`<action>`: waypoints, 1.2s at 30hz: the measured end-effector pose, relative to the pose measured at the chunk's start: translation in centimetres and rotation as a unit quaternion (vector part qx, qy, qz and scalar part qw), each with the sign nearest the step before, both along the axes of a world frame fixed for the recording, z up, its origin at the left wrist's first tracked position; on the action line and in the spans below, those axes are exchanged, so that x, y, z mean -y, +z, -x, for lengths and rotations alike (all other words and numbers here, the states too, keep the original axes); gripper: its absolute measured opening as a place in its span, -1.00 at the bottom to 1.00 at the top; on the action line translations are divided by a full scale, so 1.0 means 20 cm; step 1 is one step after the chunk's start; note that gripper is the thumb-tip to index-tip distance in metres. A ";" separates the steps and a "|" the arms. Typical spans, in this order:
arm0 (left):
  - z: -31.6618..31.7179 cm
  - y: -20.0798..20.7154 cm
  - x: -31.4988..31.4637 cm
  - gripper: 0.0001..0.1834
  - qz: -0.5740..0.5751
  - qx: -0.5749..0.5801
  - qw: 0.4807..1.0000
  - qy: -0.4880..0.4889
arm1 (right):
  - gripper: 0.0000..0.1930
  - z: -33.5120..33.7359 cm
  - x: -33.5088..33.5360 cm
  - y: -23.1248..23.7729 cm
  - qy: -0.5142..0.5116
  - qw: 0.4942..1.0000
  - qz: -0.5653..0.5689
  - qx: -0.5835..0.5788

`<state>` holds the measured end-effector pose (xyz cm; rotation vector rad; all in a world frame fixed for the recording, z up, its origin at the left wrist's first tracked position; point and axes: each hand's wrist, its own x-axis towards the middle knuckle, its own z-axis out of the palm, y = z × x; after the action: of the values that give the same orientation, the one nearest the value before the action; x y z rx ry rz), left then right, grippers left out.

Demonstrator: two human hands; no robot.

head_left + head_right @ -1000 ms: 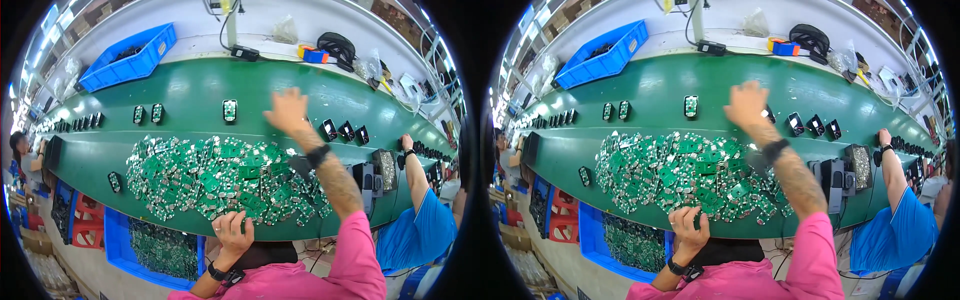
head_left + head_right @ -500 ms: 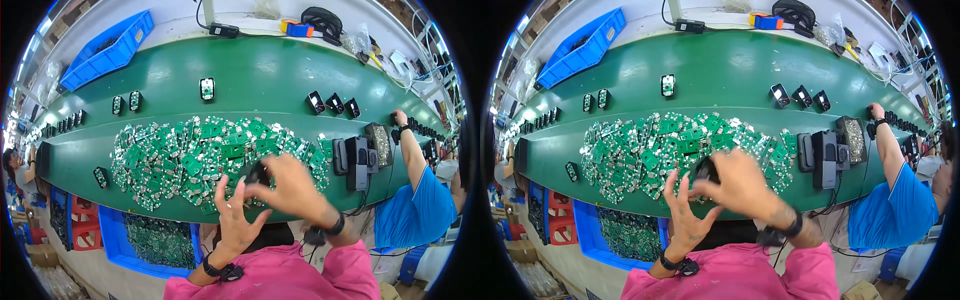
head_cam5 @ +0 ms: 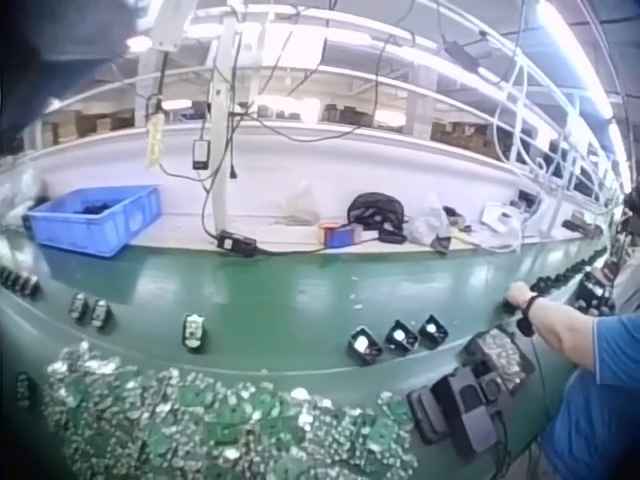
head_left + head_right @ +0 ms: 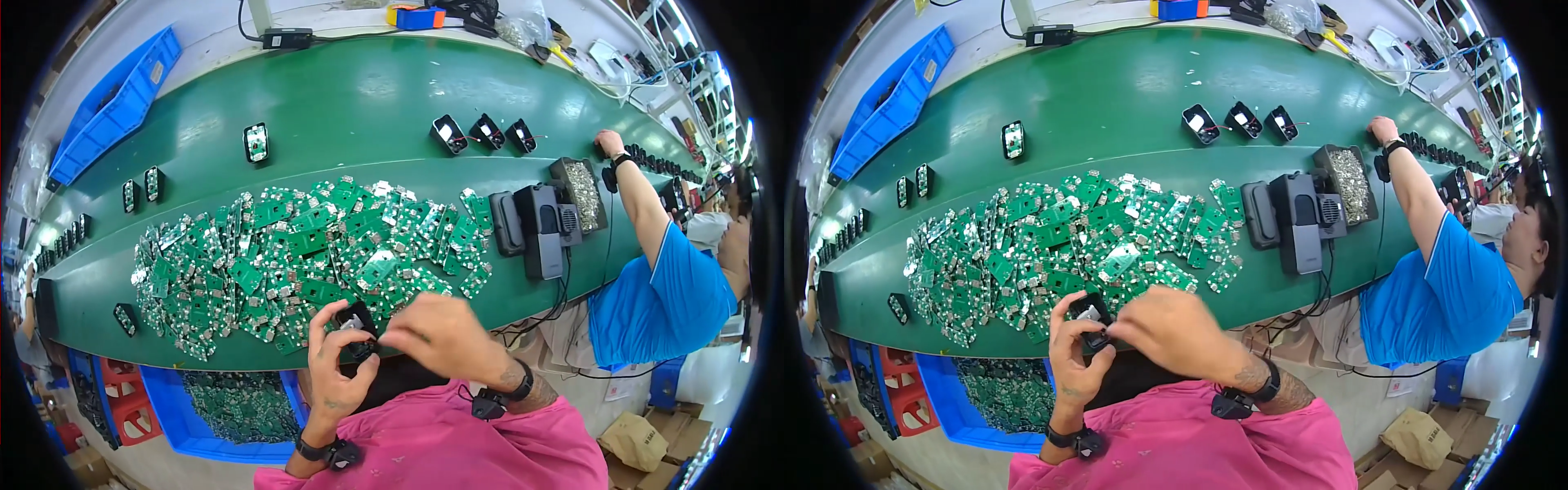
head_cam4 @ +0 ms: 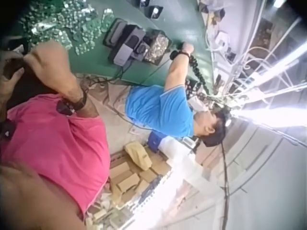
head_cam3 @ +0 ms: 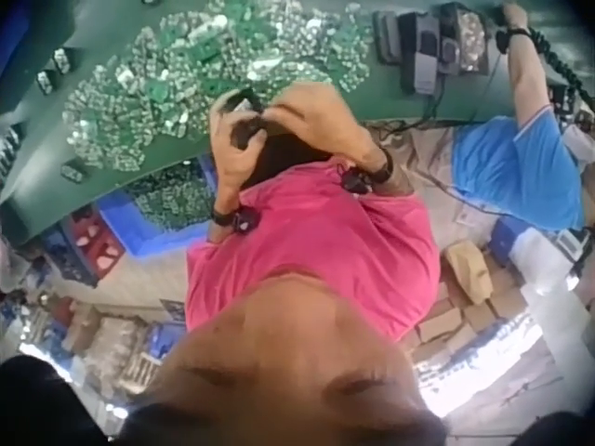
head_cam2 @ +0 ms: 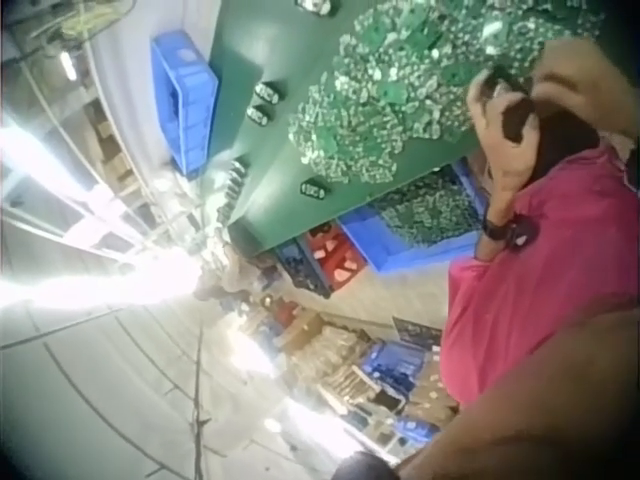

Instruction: The person picks up a black plastic housing and a green circuit board, fits the board into the housing, and places the assembled unit onto the green conveyor belt before repeating the process.

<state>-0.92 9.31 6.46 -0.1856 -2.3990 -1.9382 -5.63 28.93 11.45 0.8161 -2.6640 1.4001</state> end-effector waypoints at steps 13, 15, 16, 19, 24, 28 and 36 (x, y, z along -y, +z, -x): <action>0.00 -0.04 -0.07 -0.85 -0.163 0.111 0.980 -0.026 | -0.66 0.26 -0.41 -0.24 -0.236 0.947 -0.193 -0.103; 0.02 -0.02 -0.08 -0.88 -0.137 0.090 0.986 -0.014 | -0.80 0.29 -0.41 -0.23 -0.307 0.902 -0.190 -0.239; 0.03 0.00 -0.09 -0.91 -0.112 0.069 0.991 -0.005 | -0.88 0.29 -0.43 -0.20 -0.317 0.886 -0.173 -0.292; 0.06 0.01 -0.12 -0.93 -0.109 0.061 0.992 0.026 | -0.84 0.16 -0.32 -0.09 -0.358 0.907 0.208 0.074; 0.08 -0.02 -0.12 -0.92 -0.042 0.025 0.999 0.016 | -0.84 -0.06 -0.14 -0.10 -0.103 0.820 0.443 0.348; 0.05 0.02 -0.14 -0.90 -0.133 0.127 0.983 0.009 | -0.82 -0.11 -0.03 -0.15 -0.079 0.766 0.483 0.417; 0.08 0.00 -0.11 -0.52 -0.060 -0.008 0.997 -0.044 | -0.78 -0.15 0.04 -0.19 -0.102 0.818 0.427 0.373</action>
<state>-2.43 11.48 6.37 -0.3041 -2.2930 -2.1020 -2.73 28.09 7.59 -0.1582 -1.8750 2.8864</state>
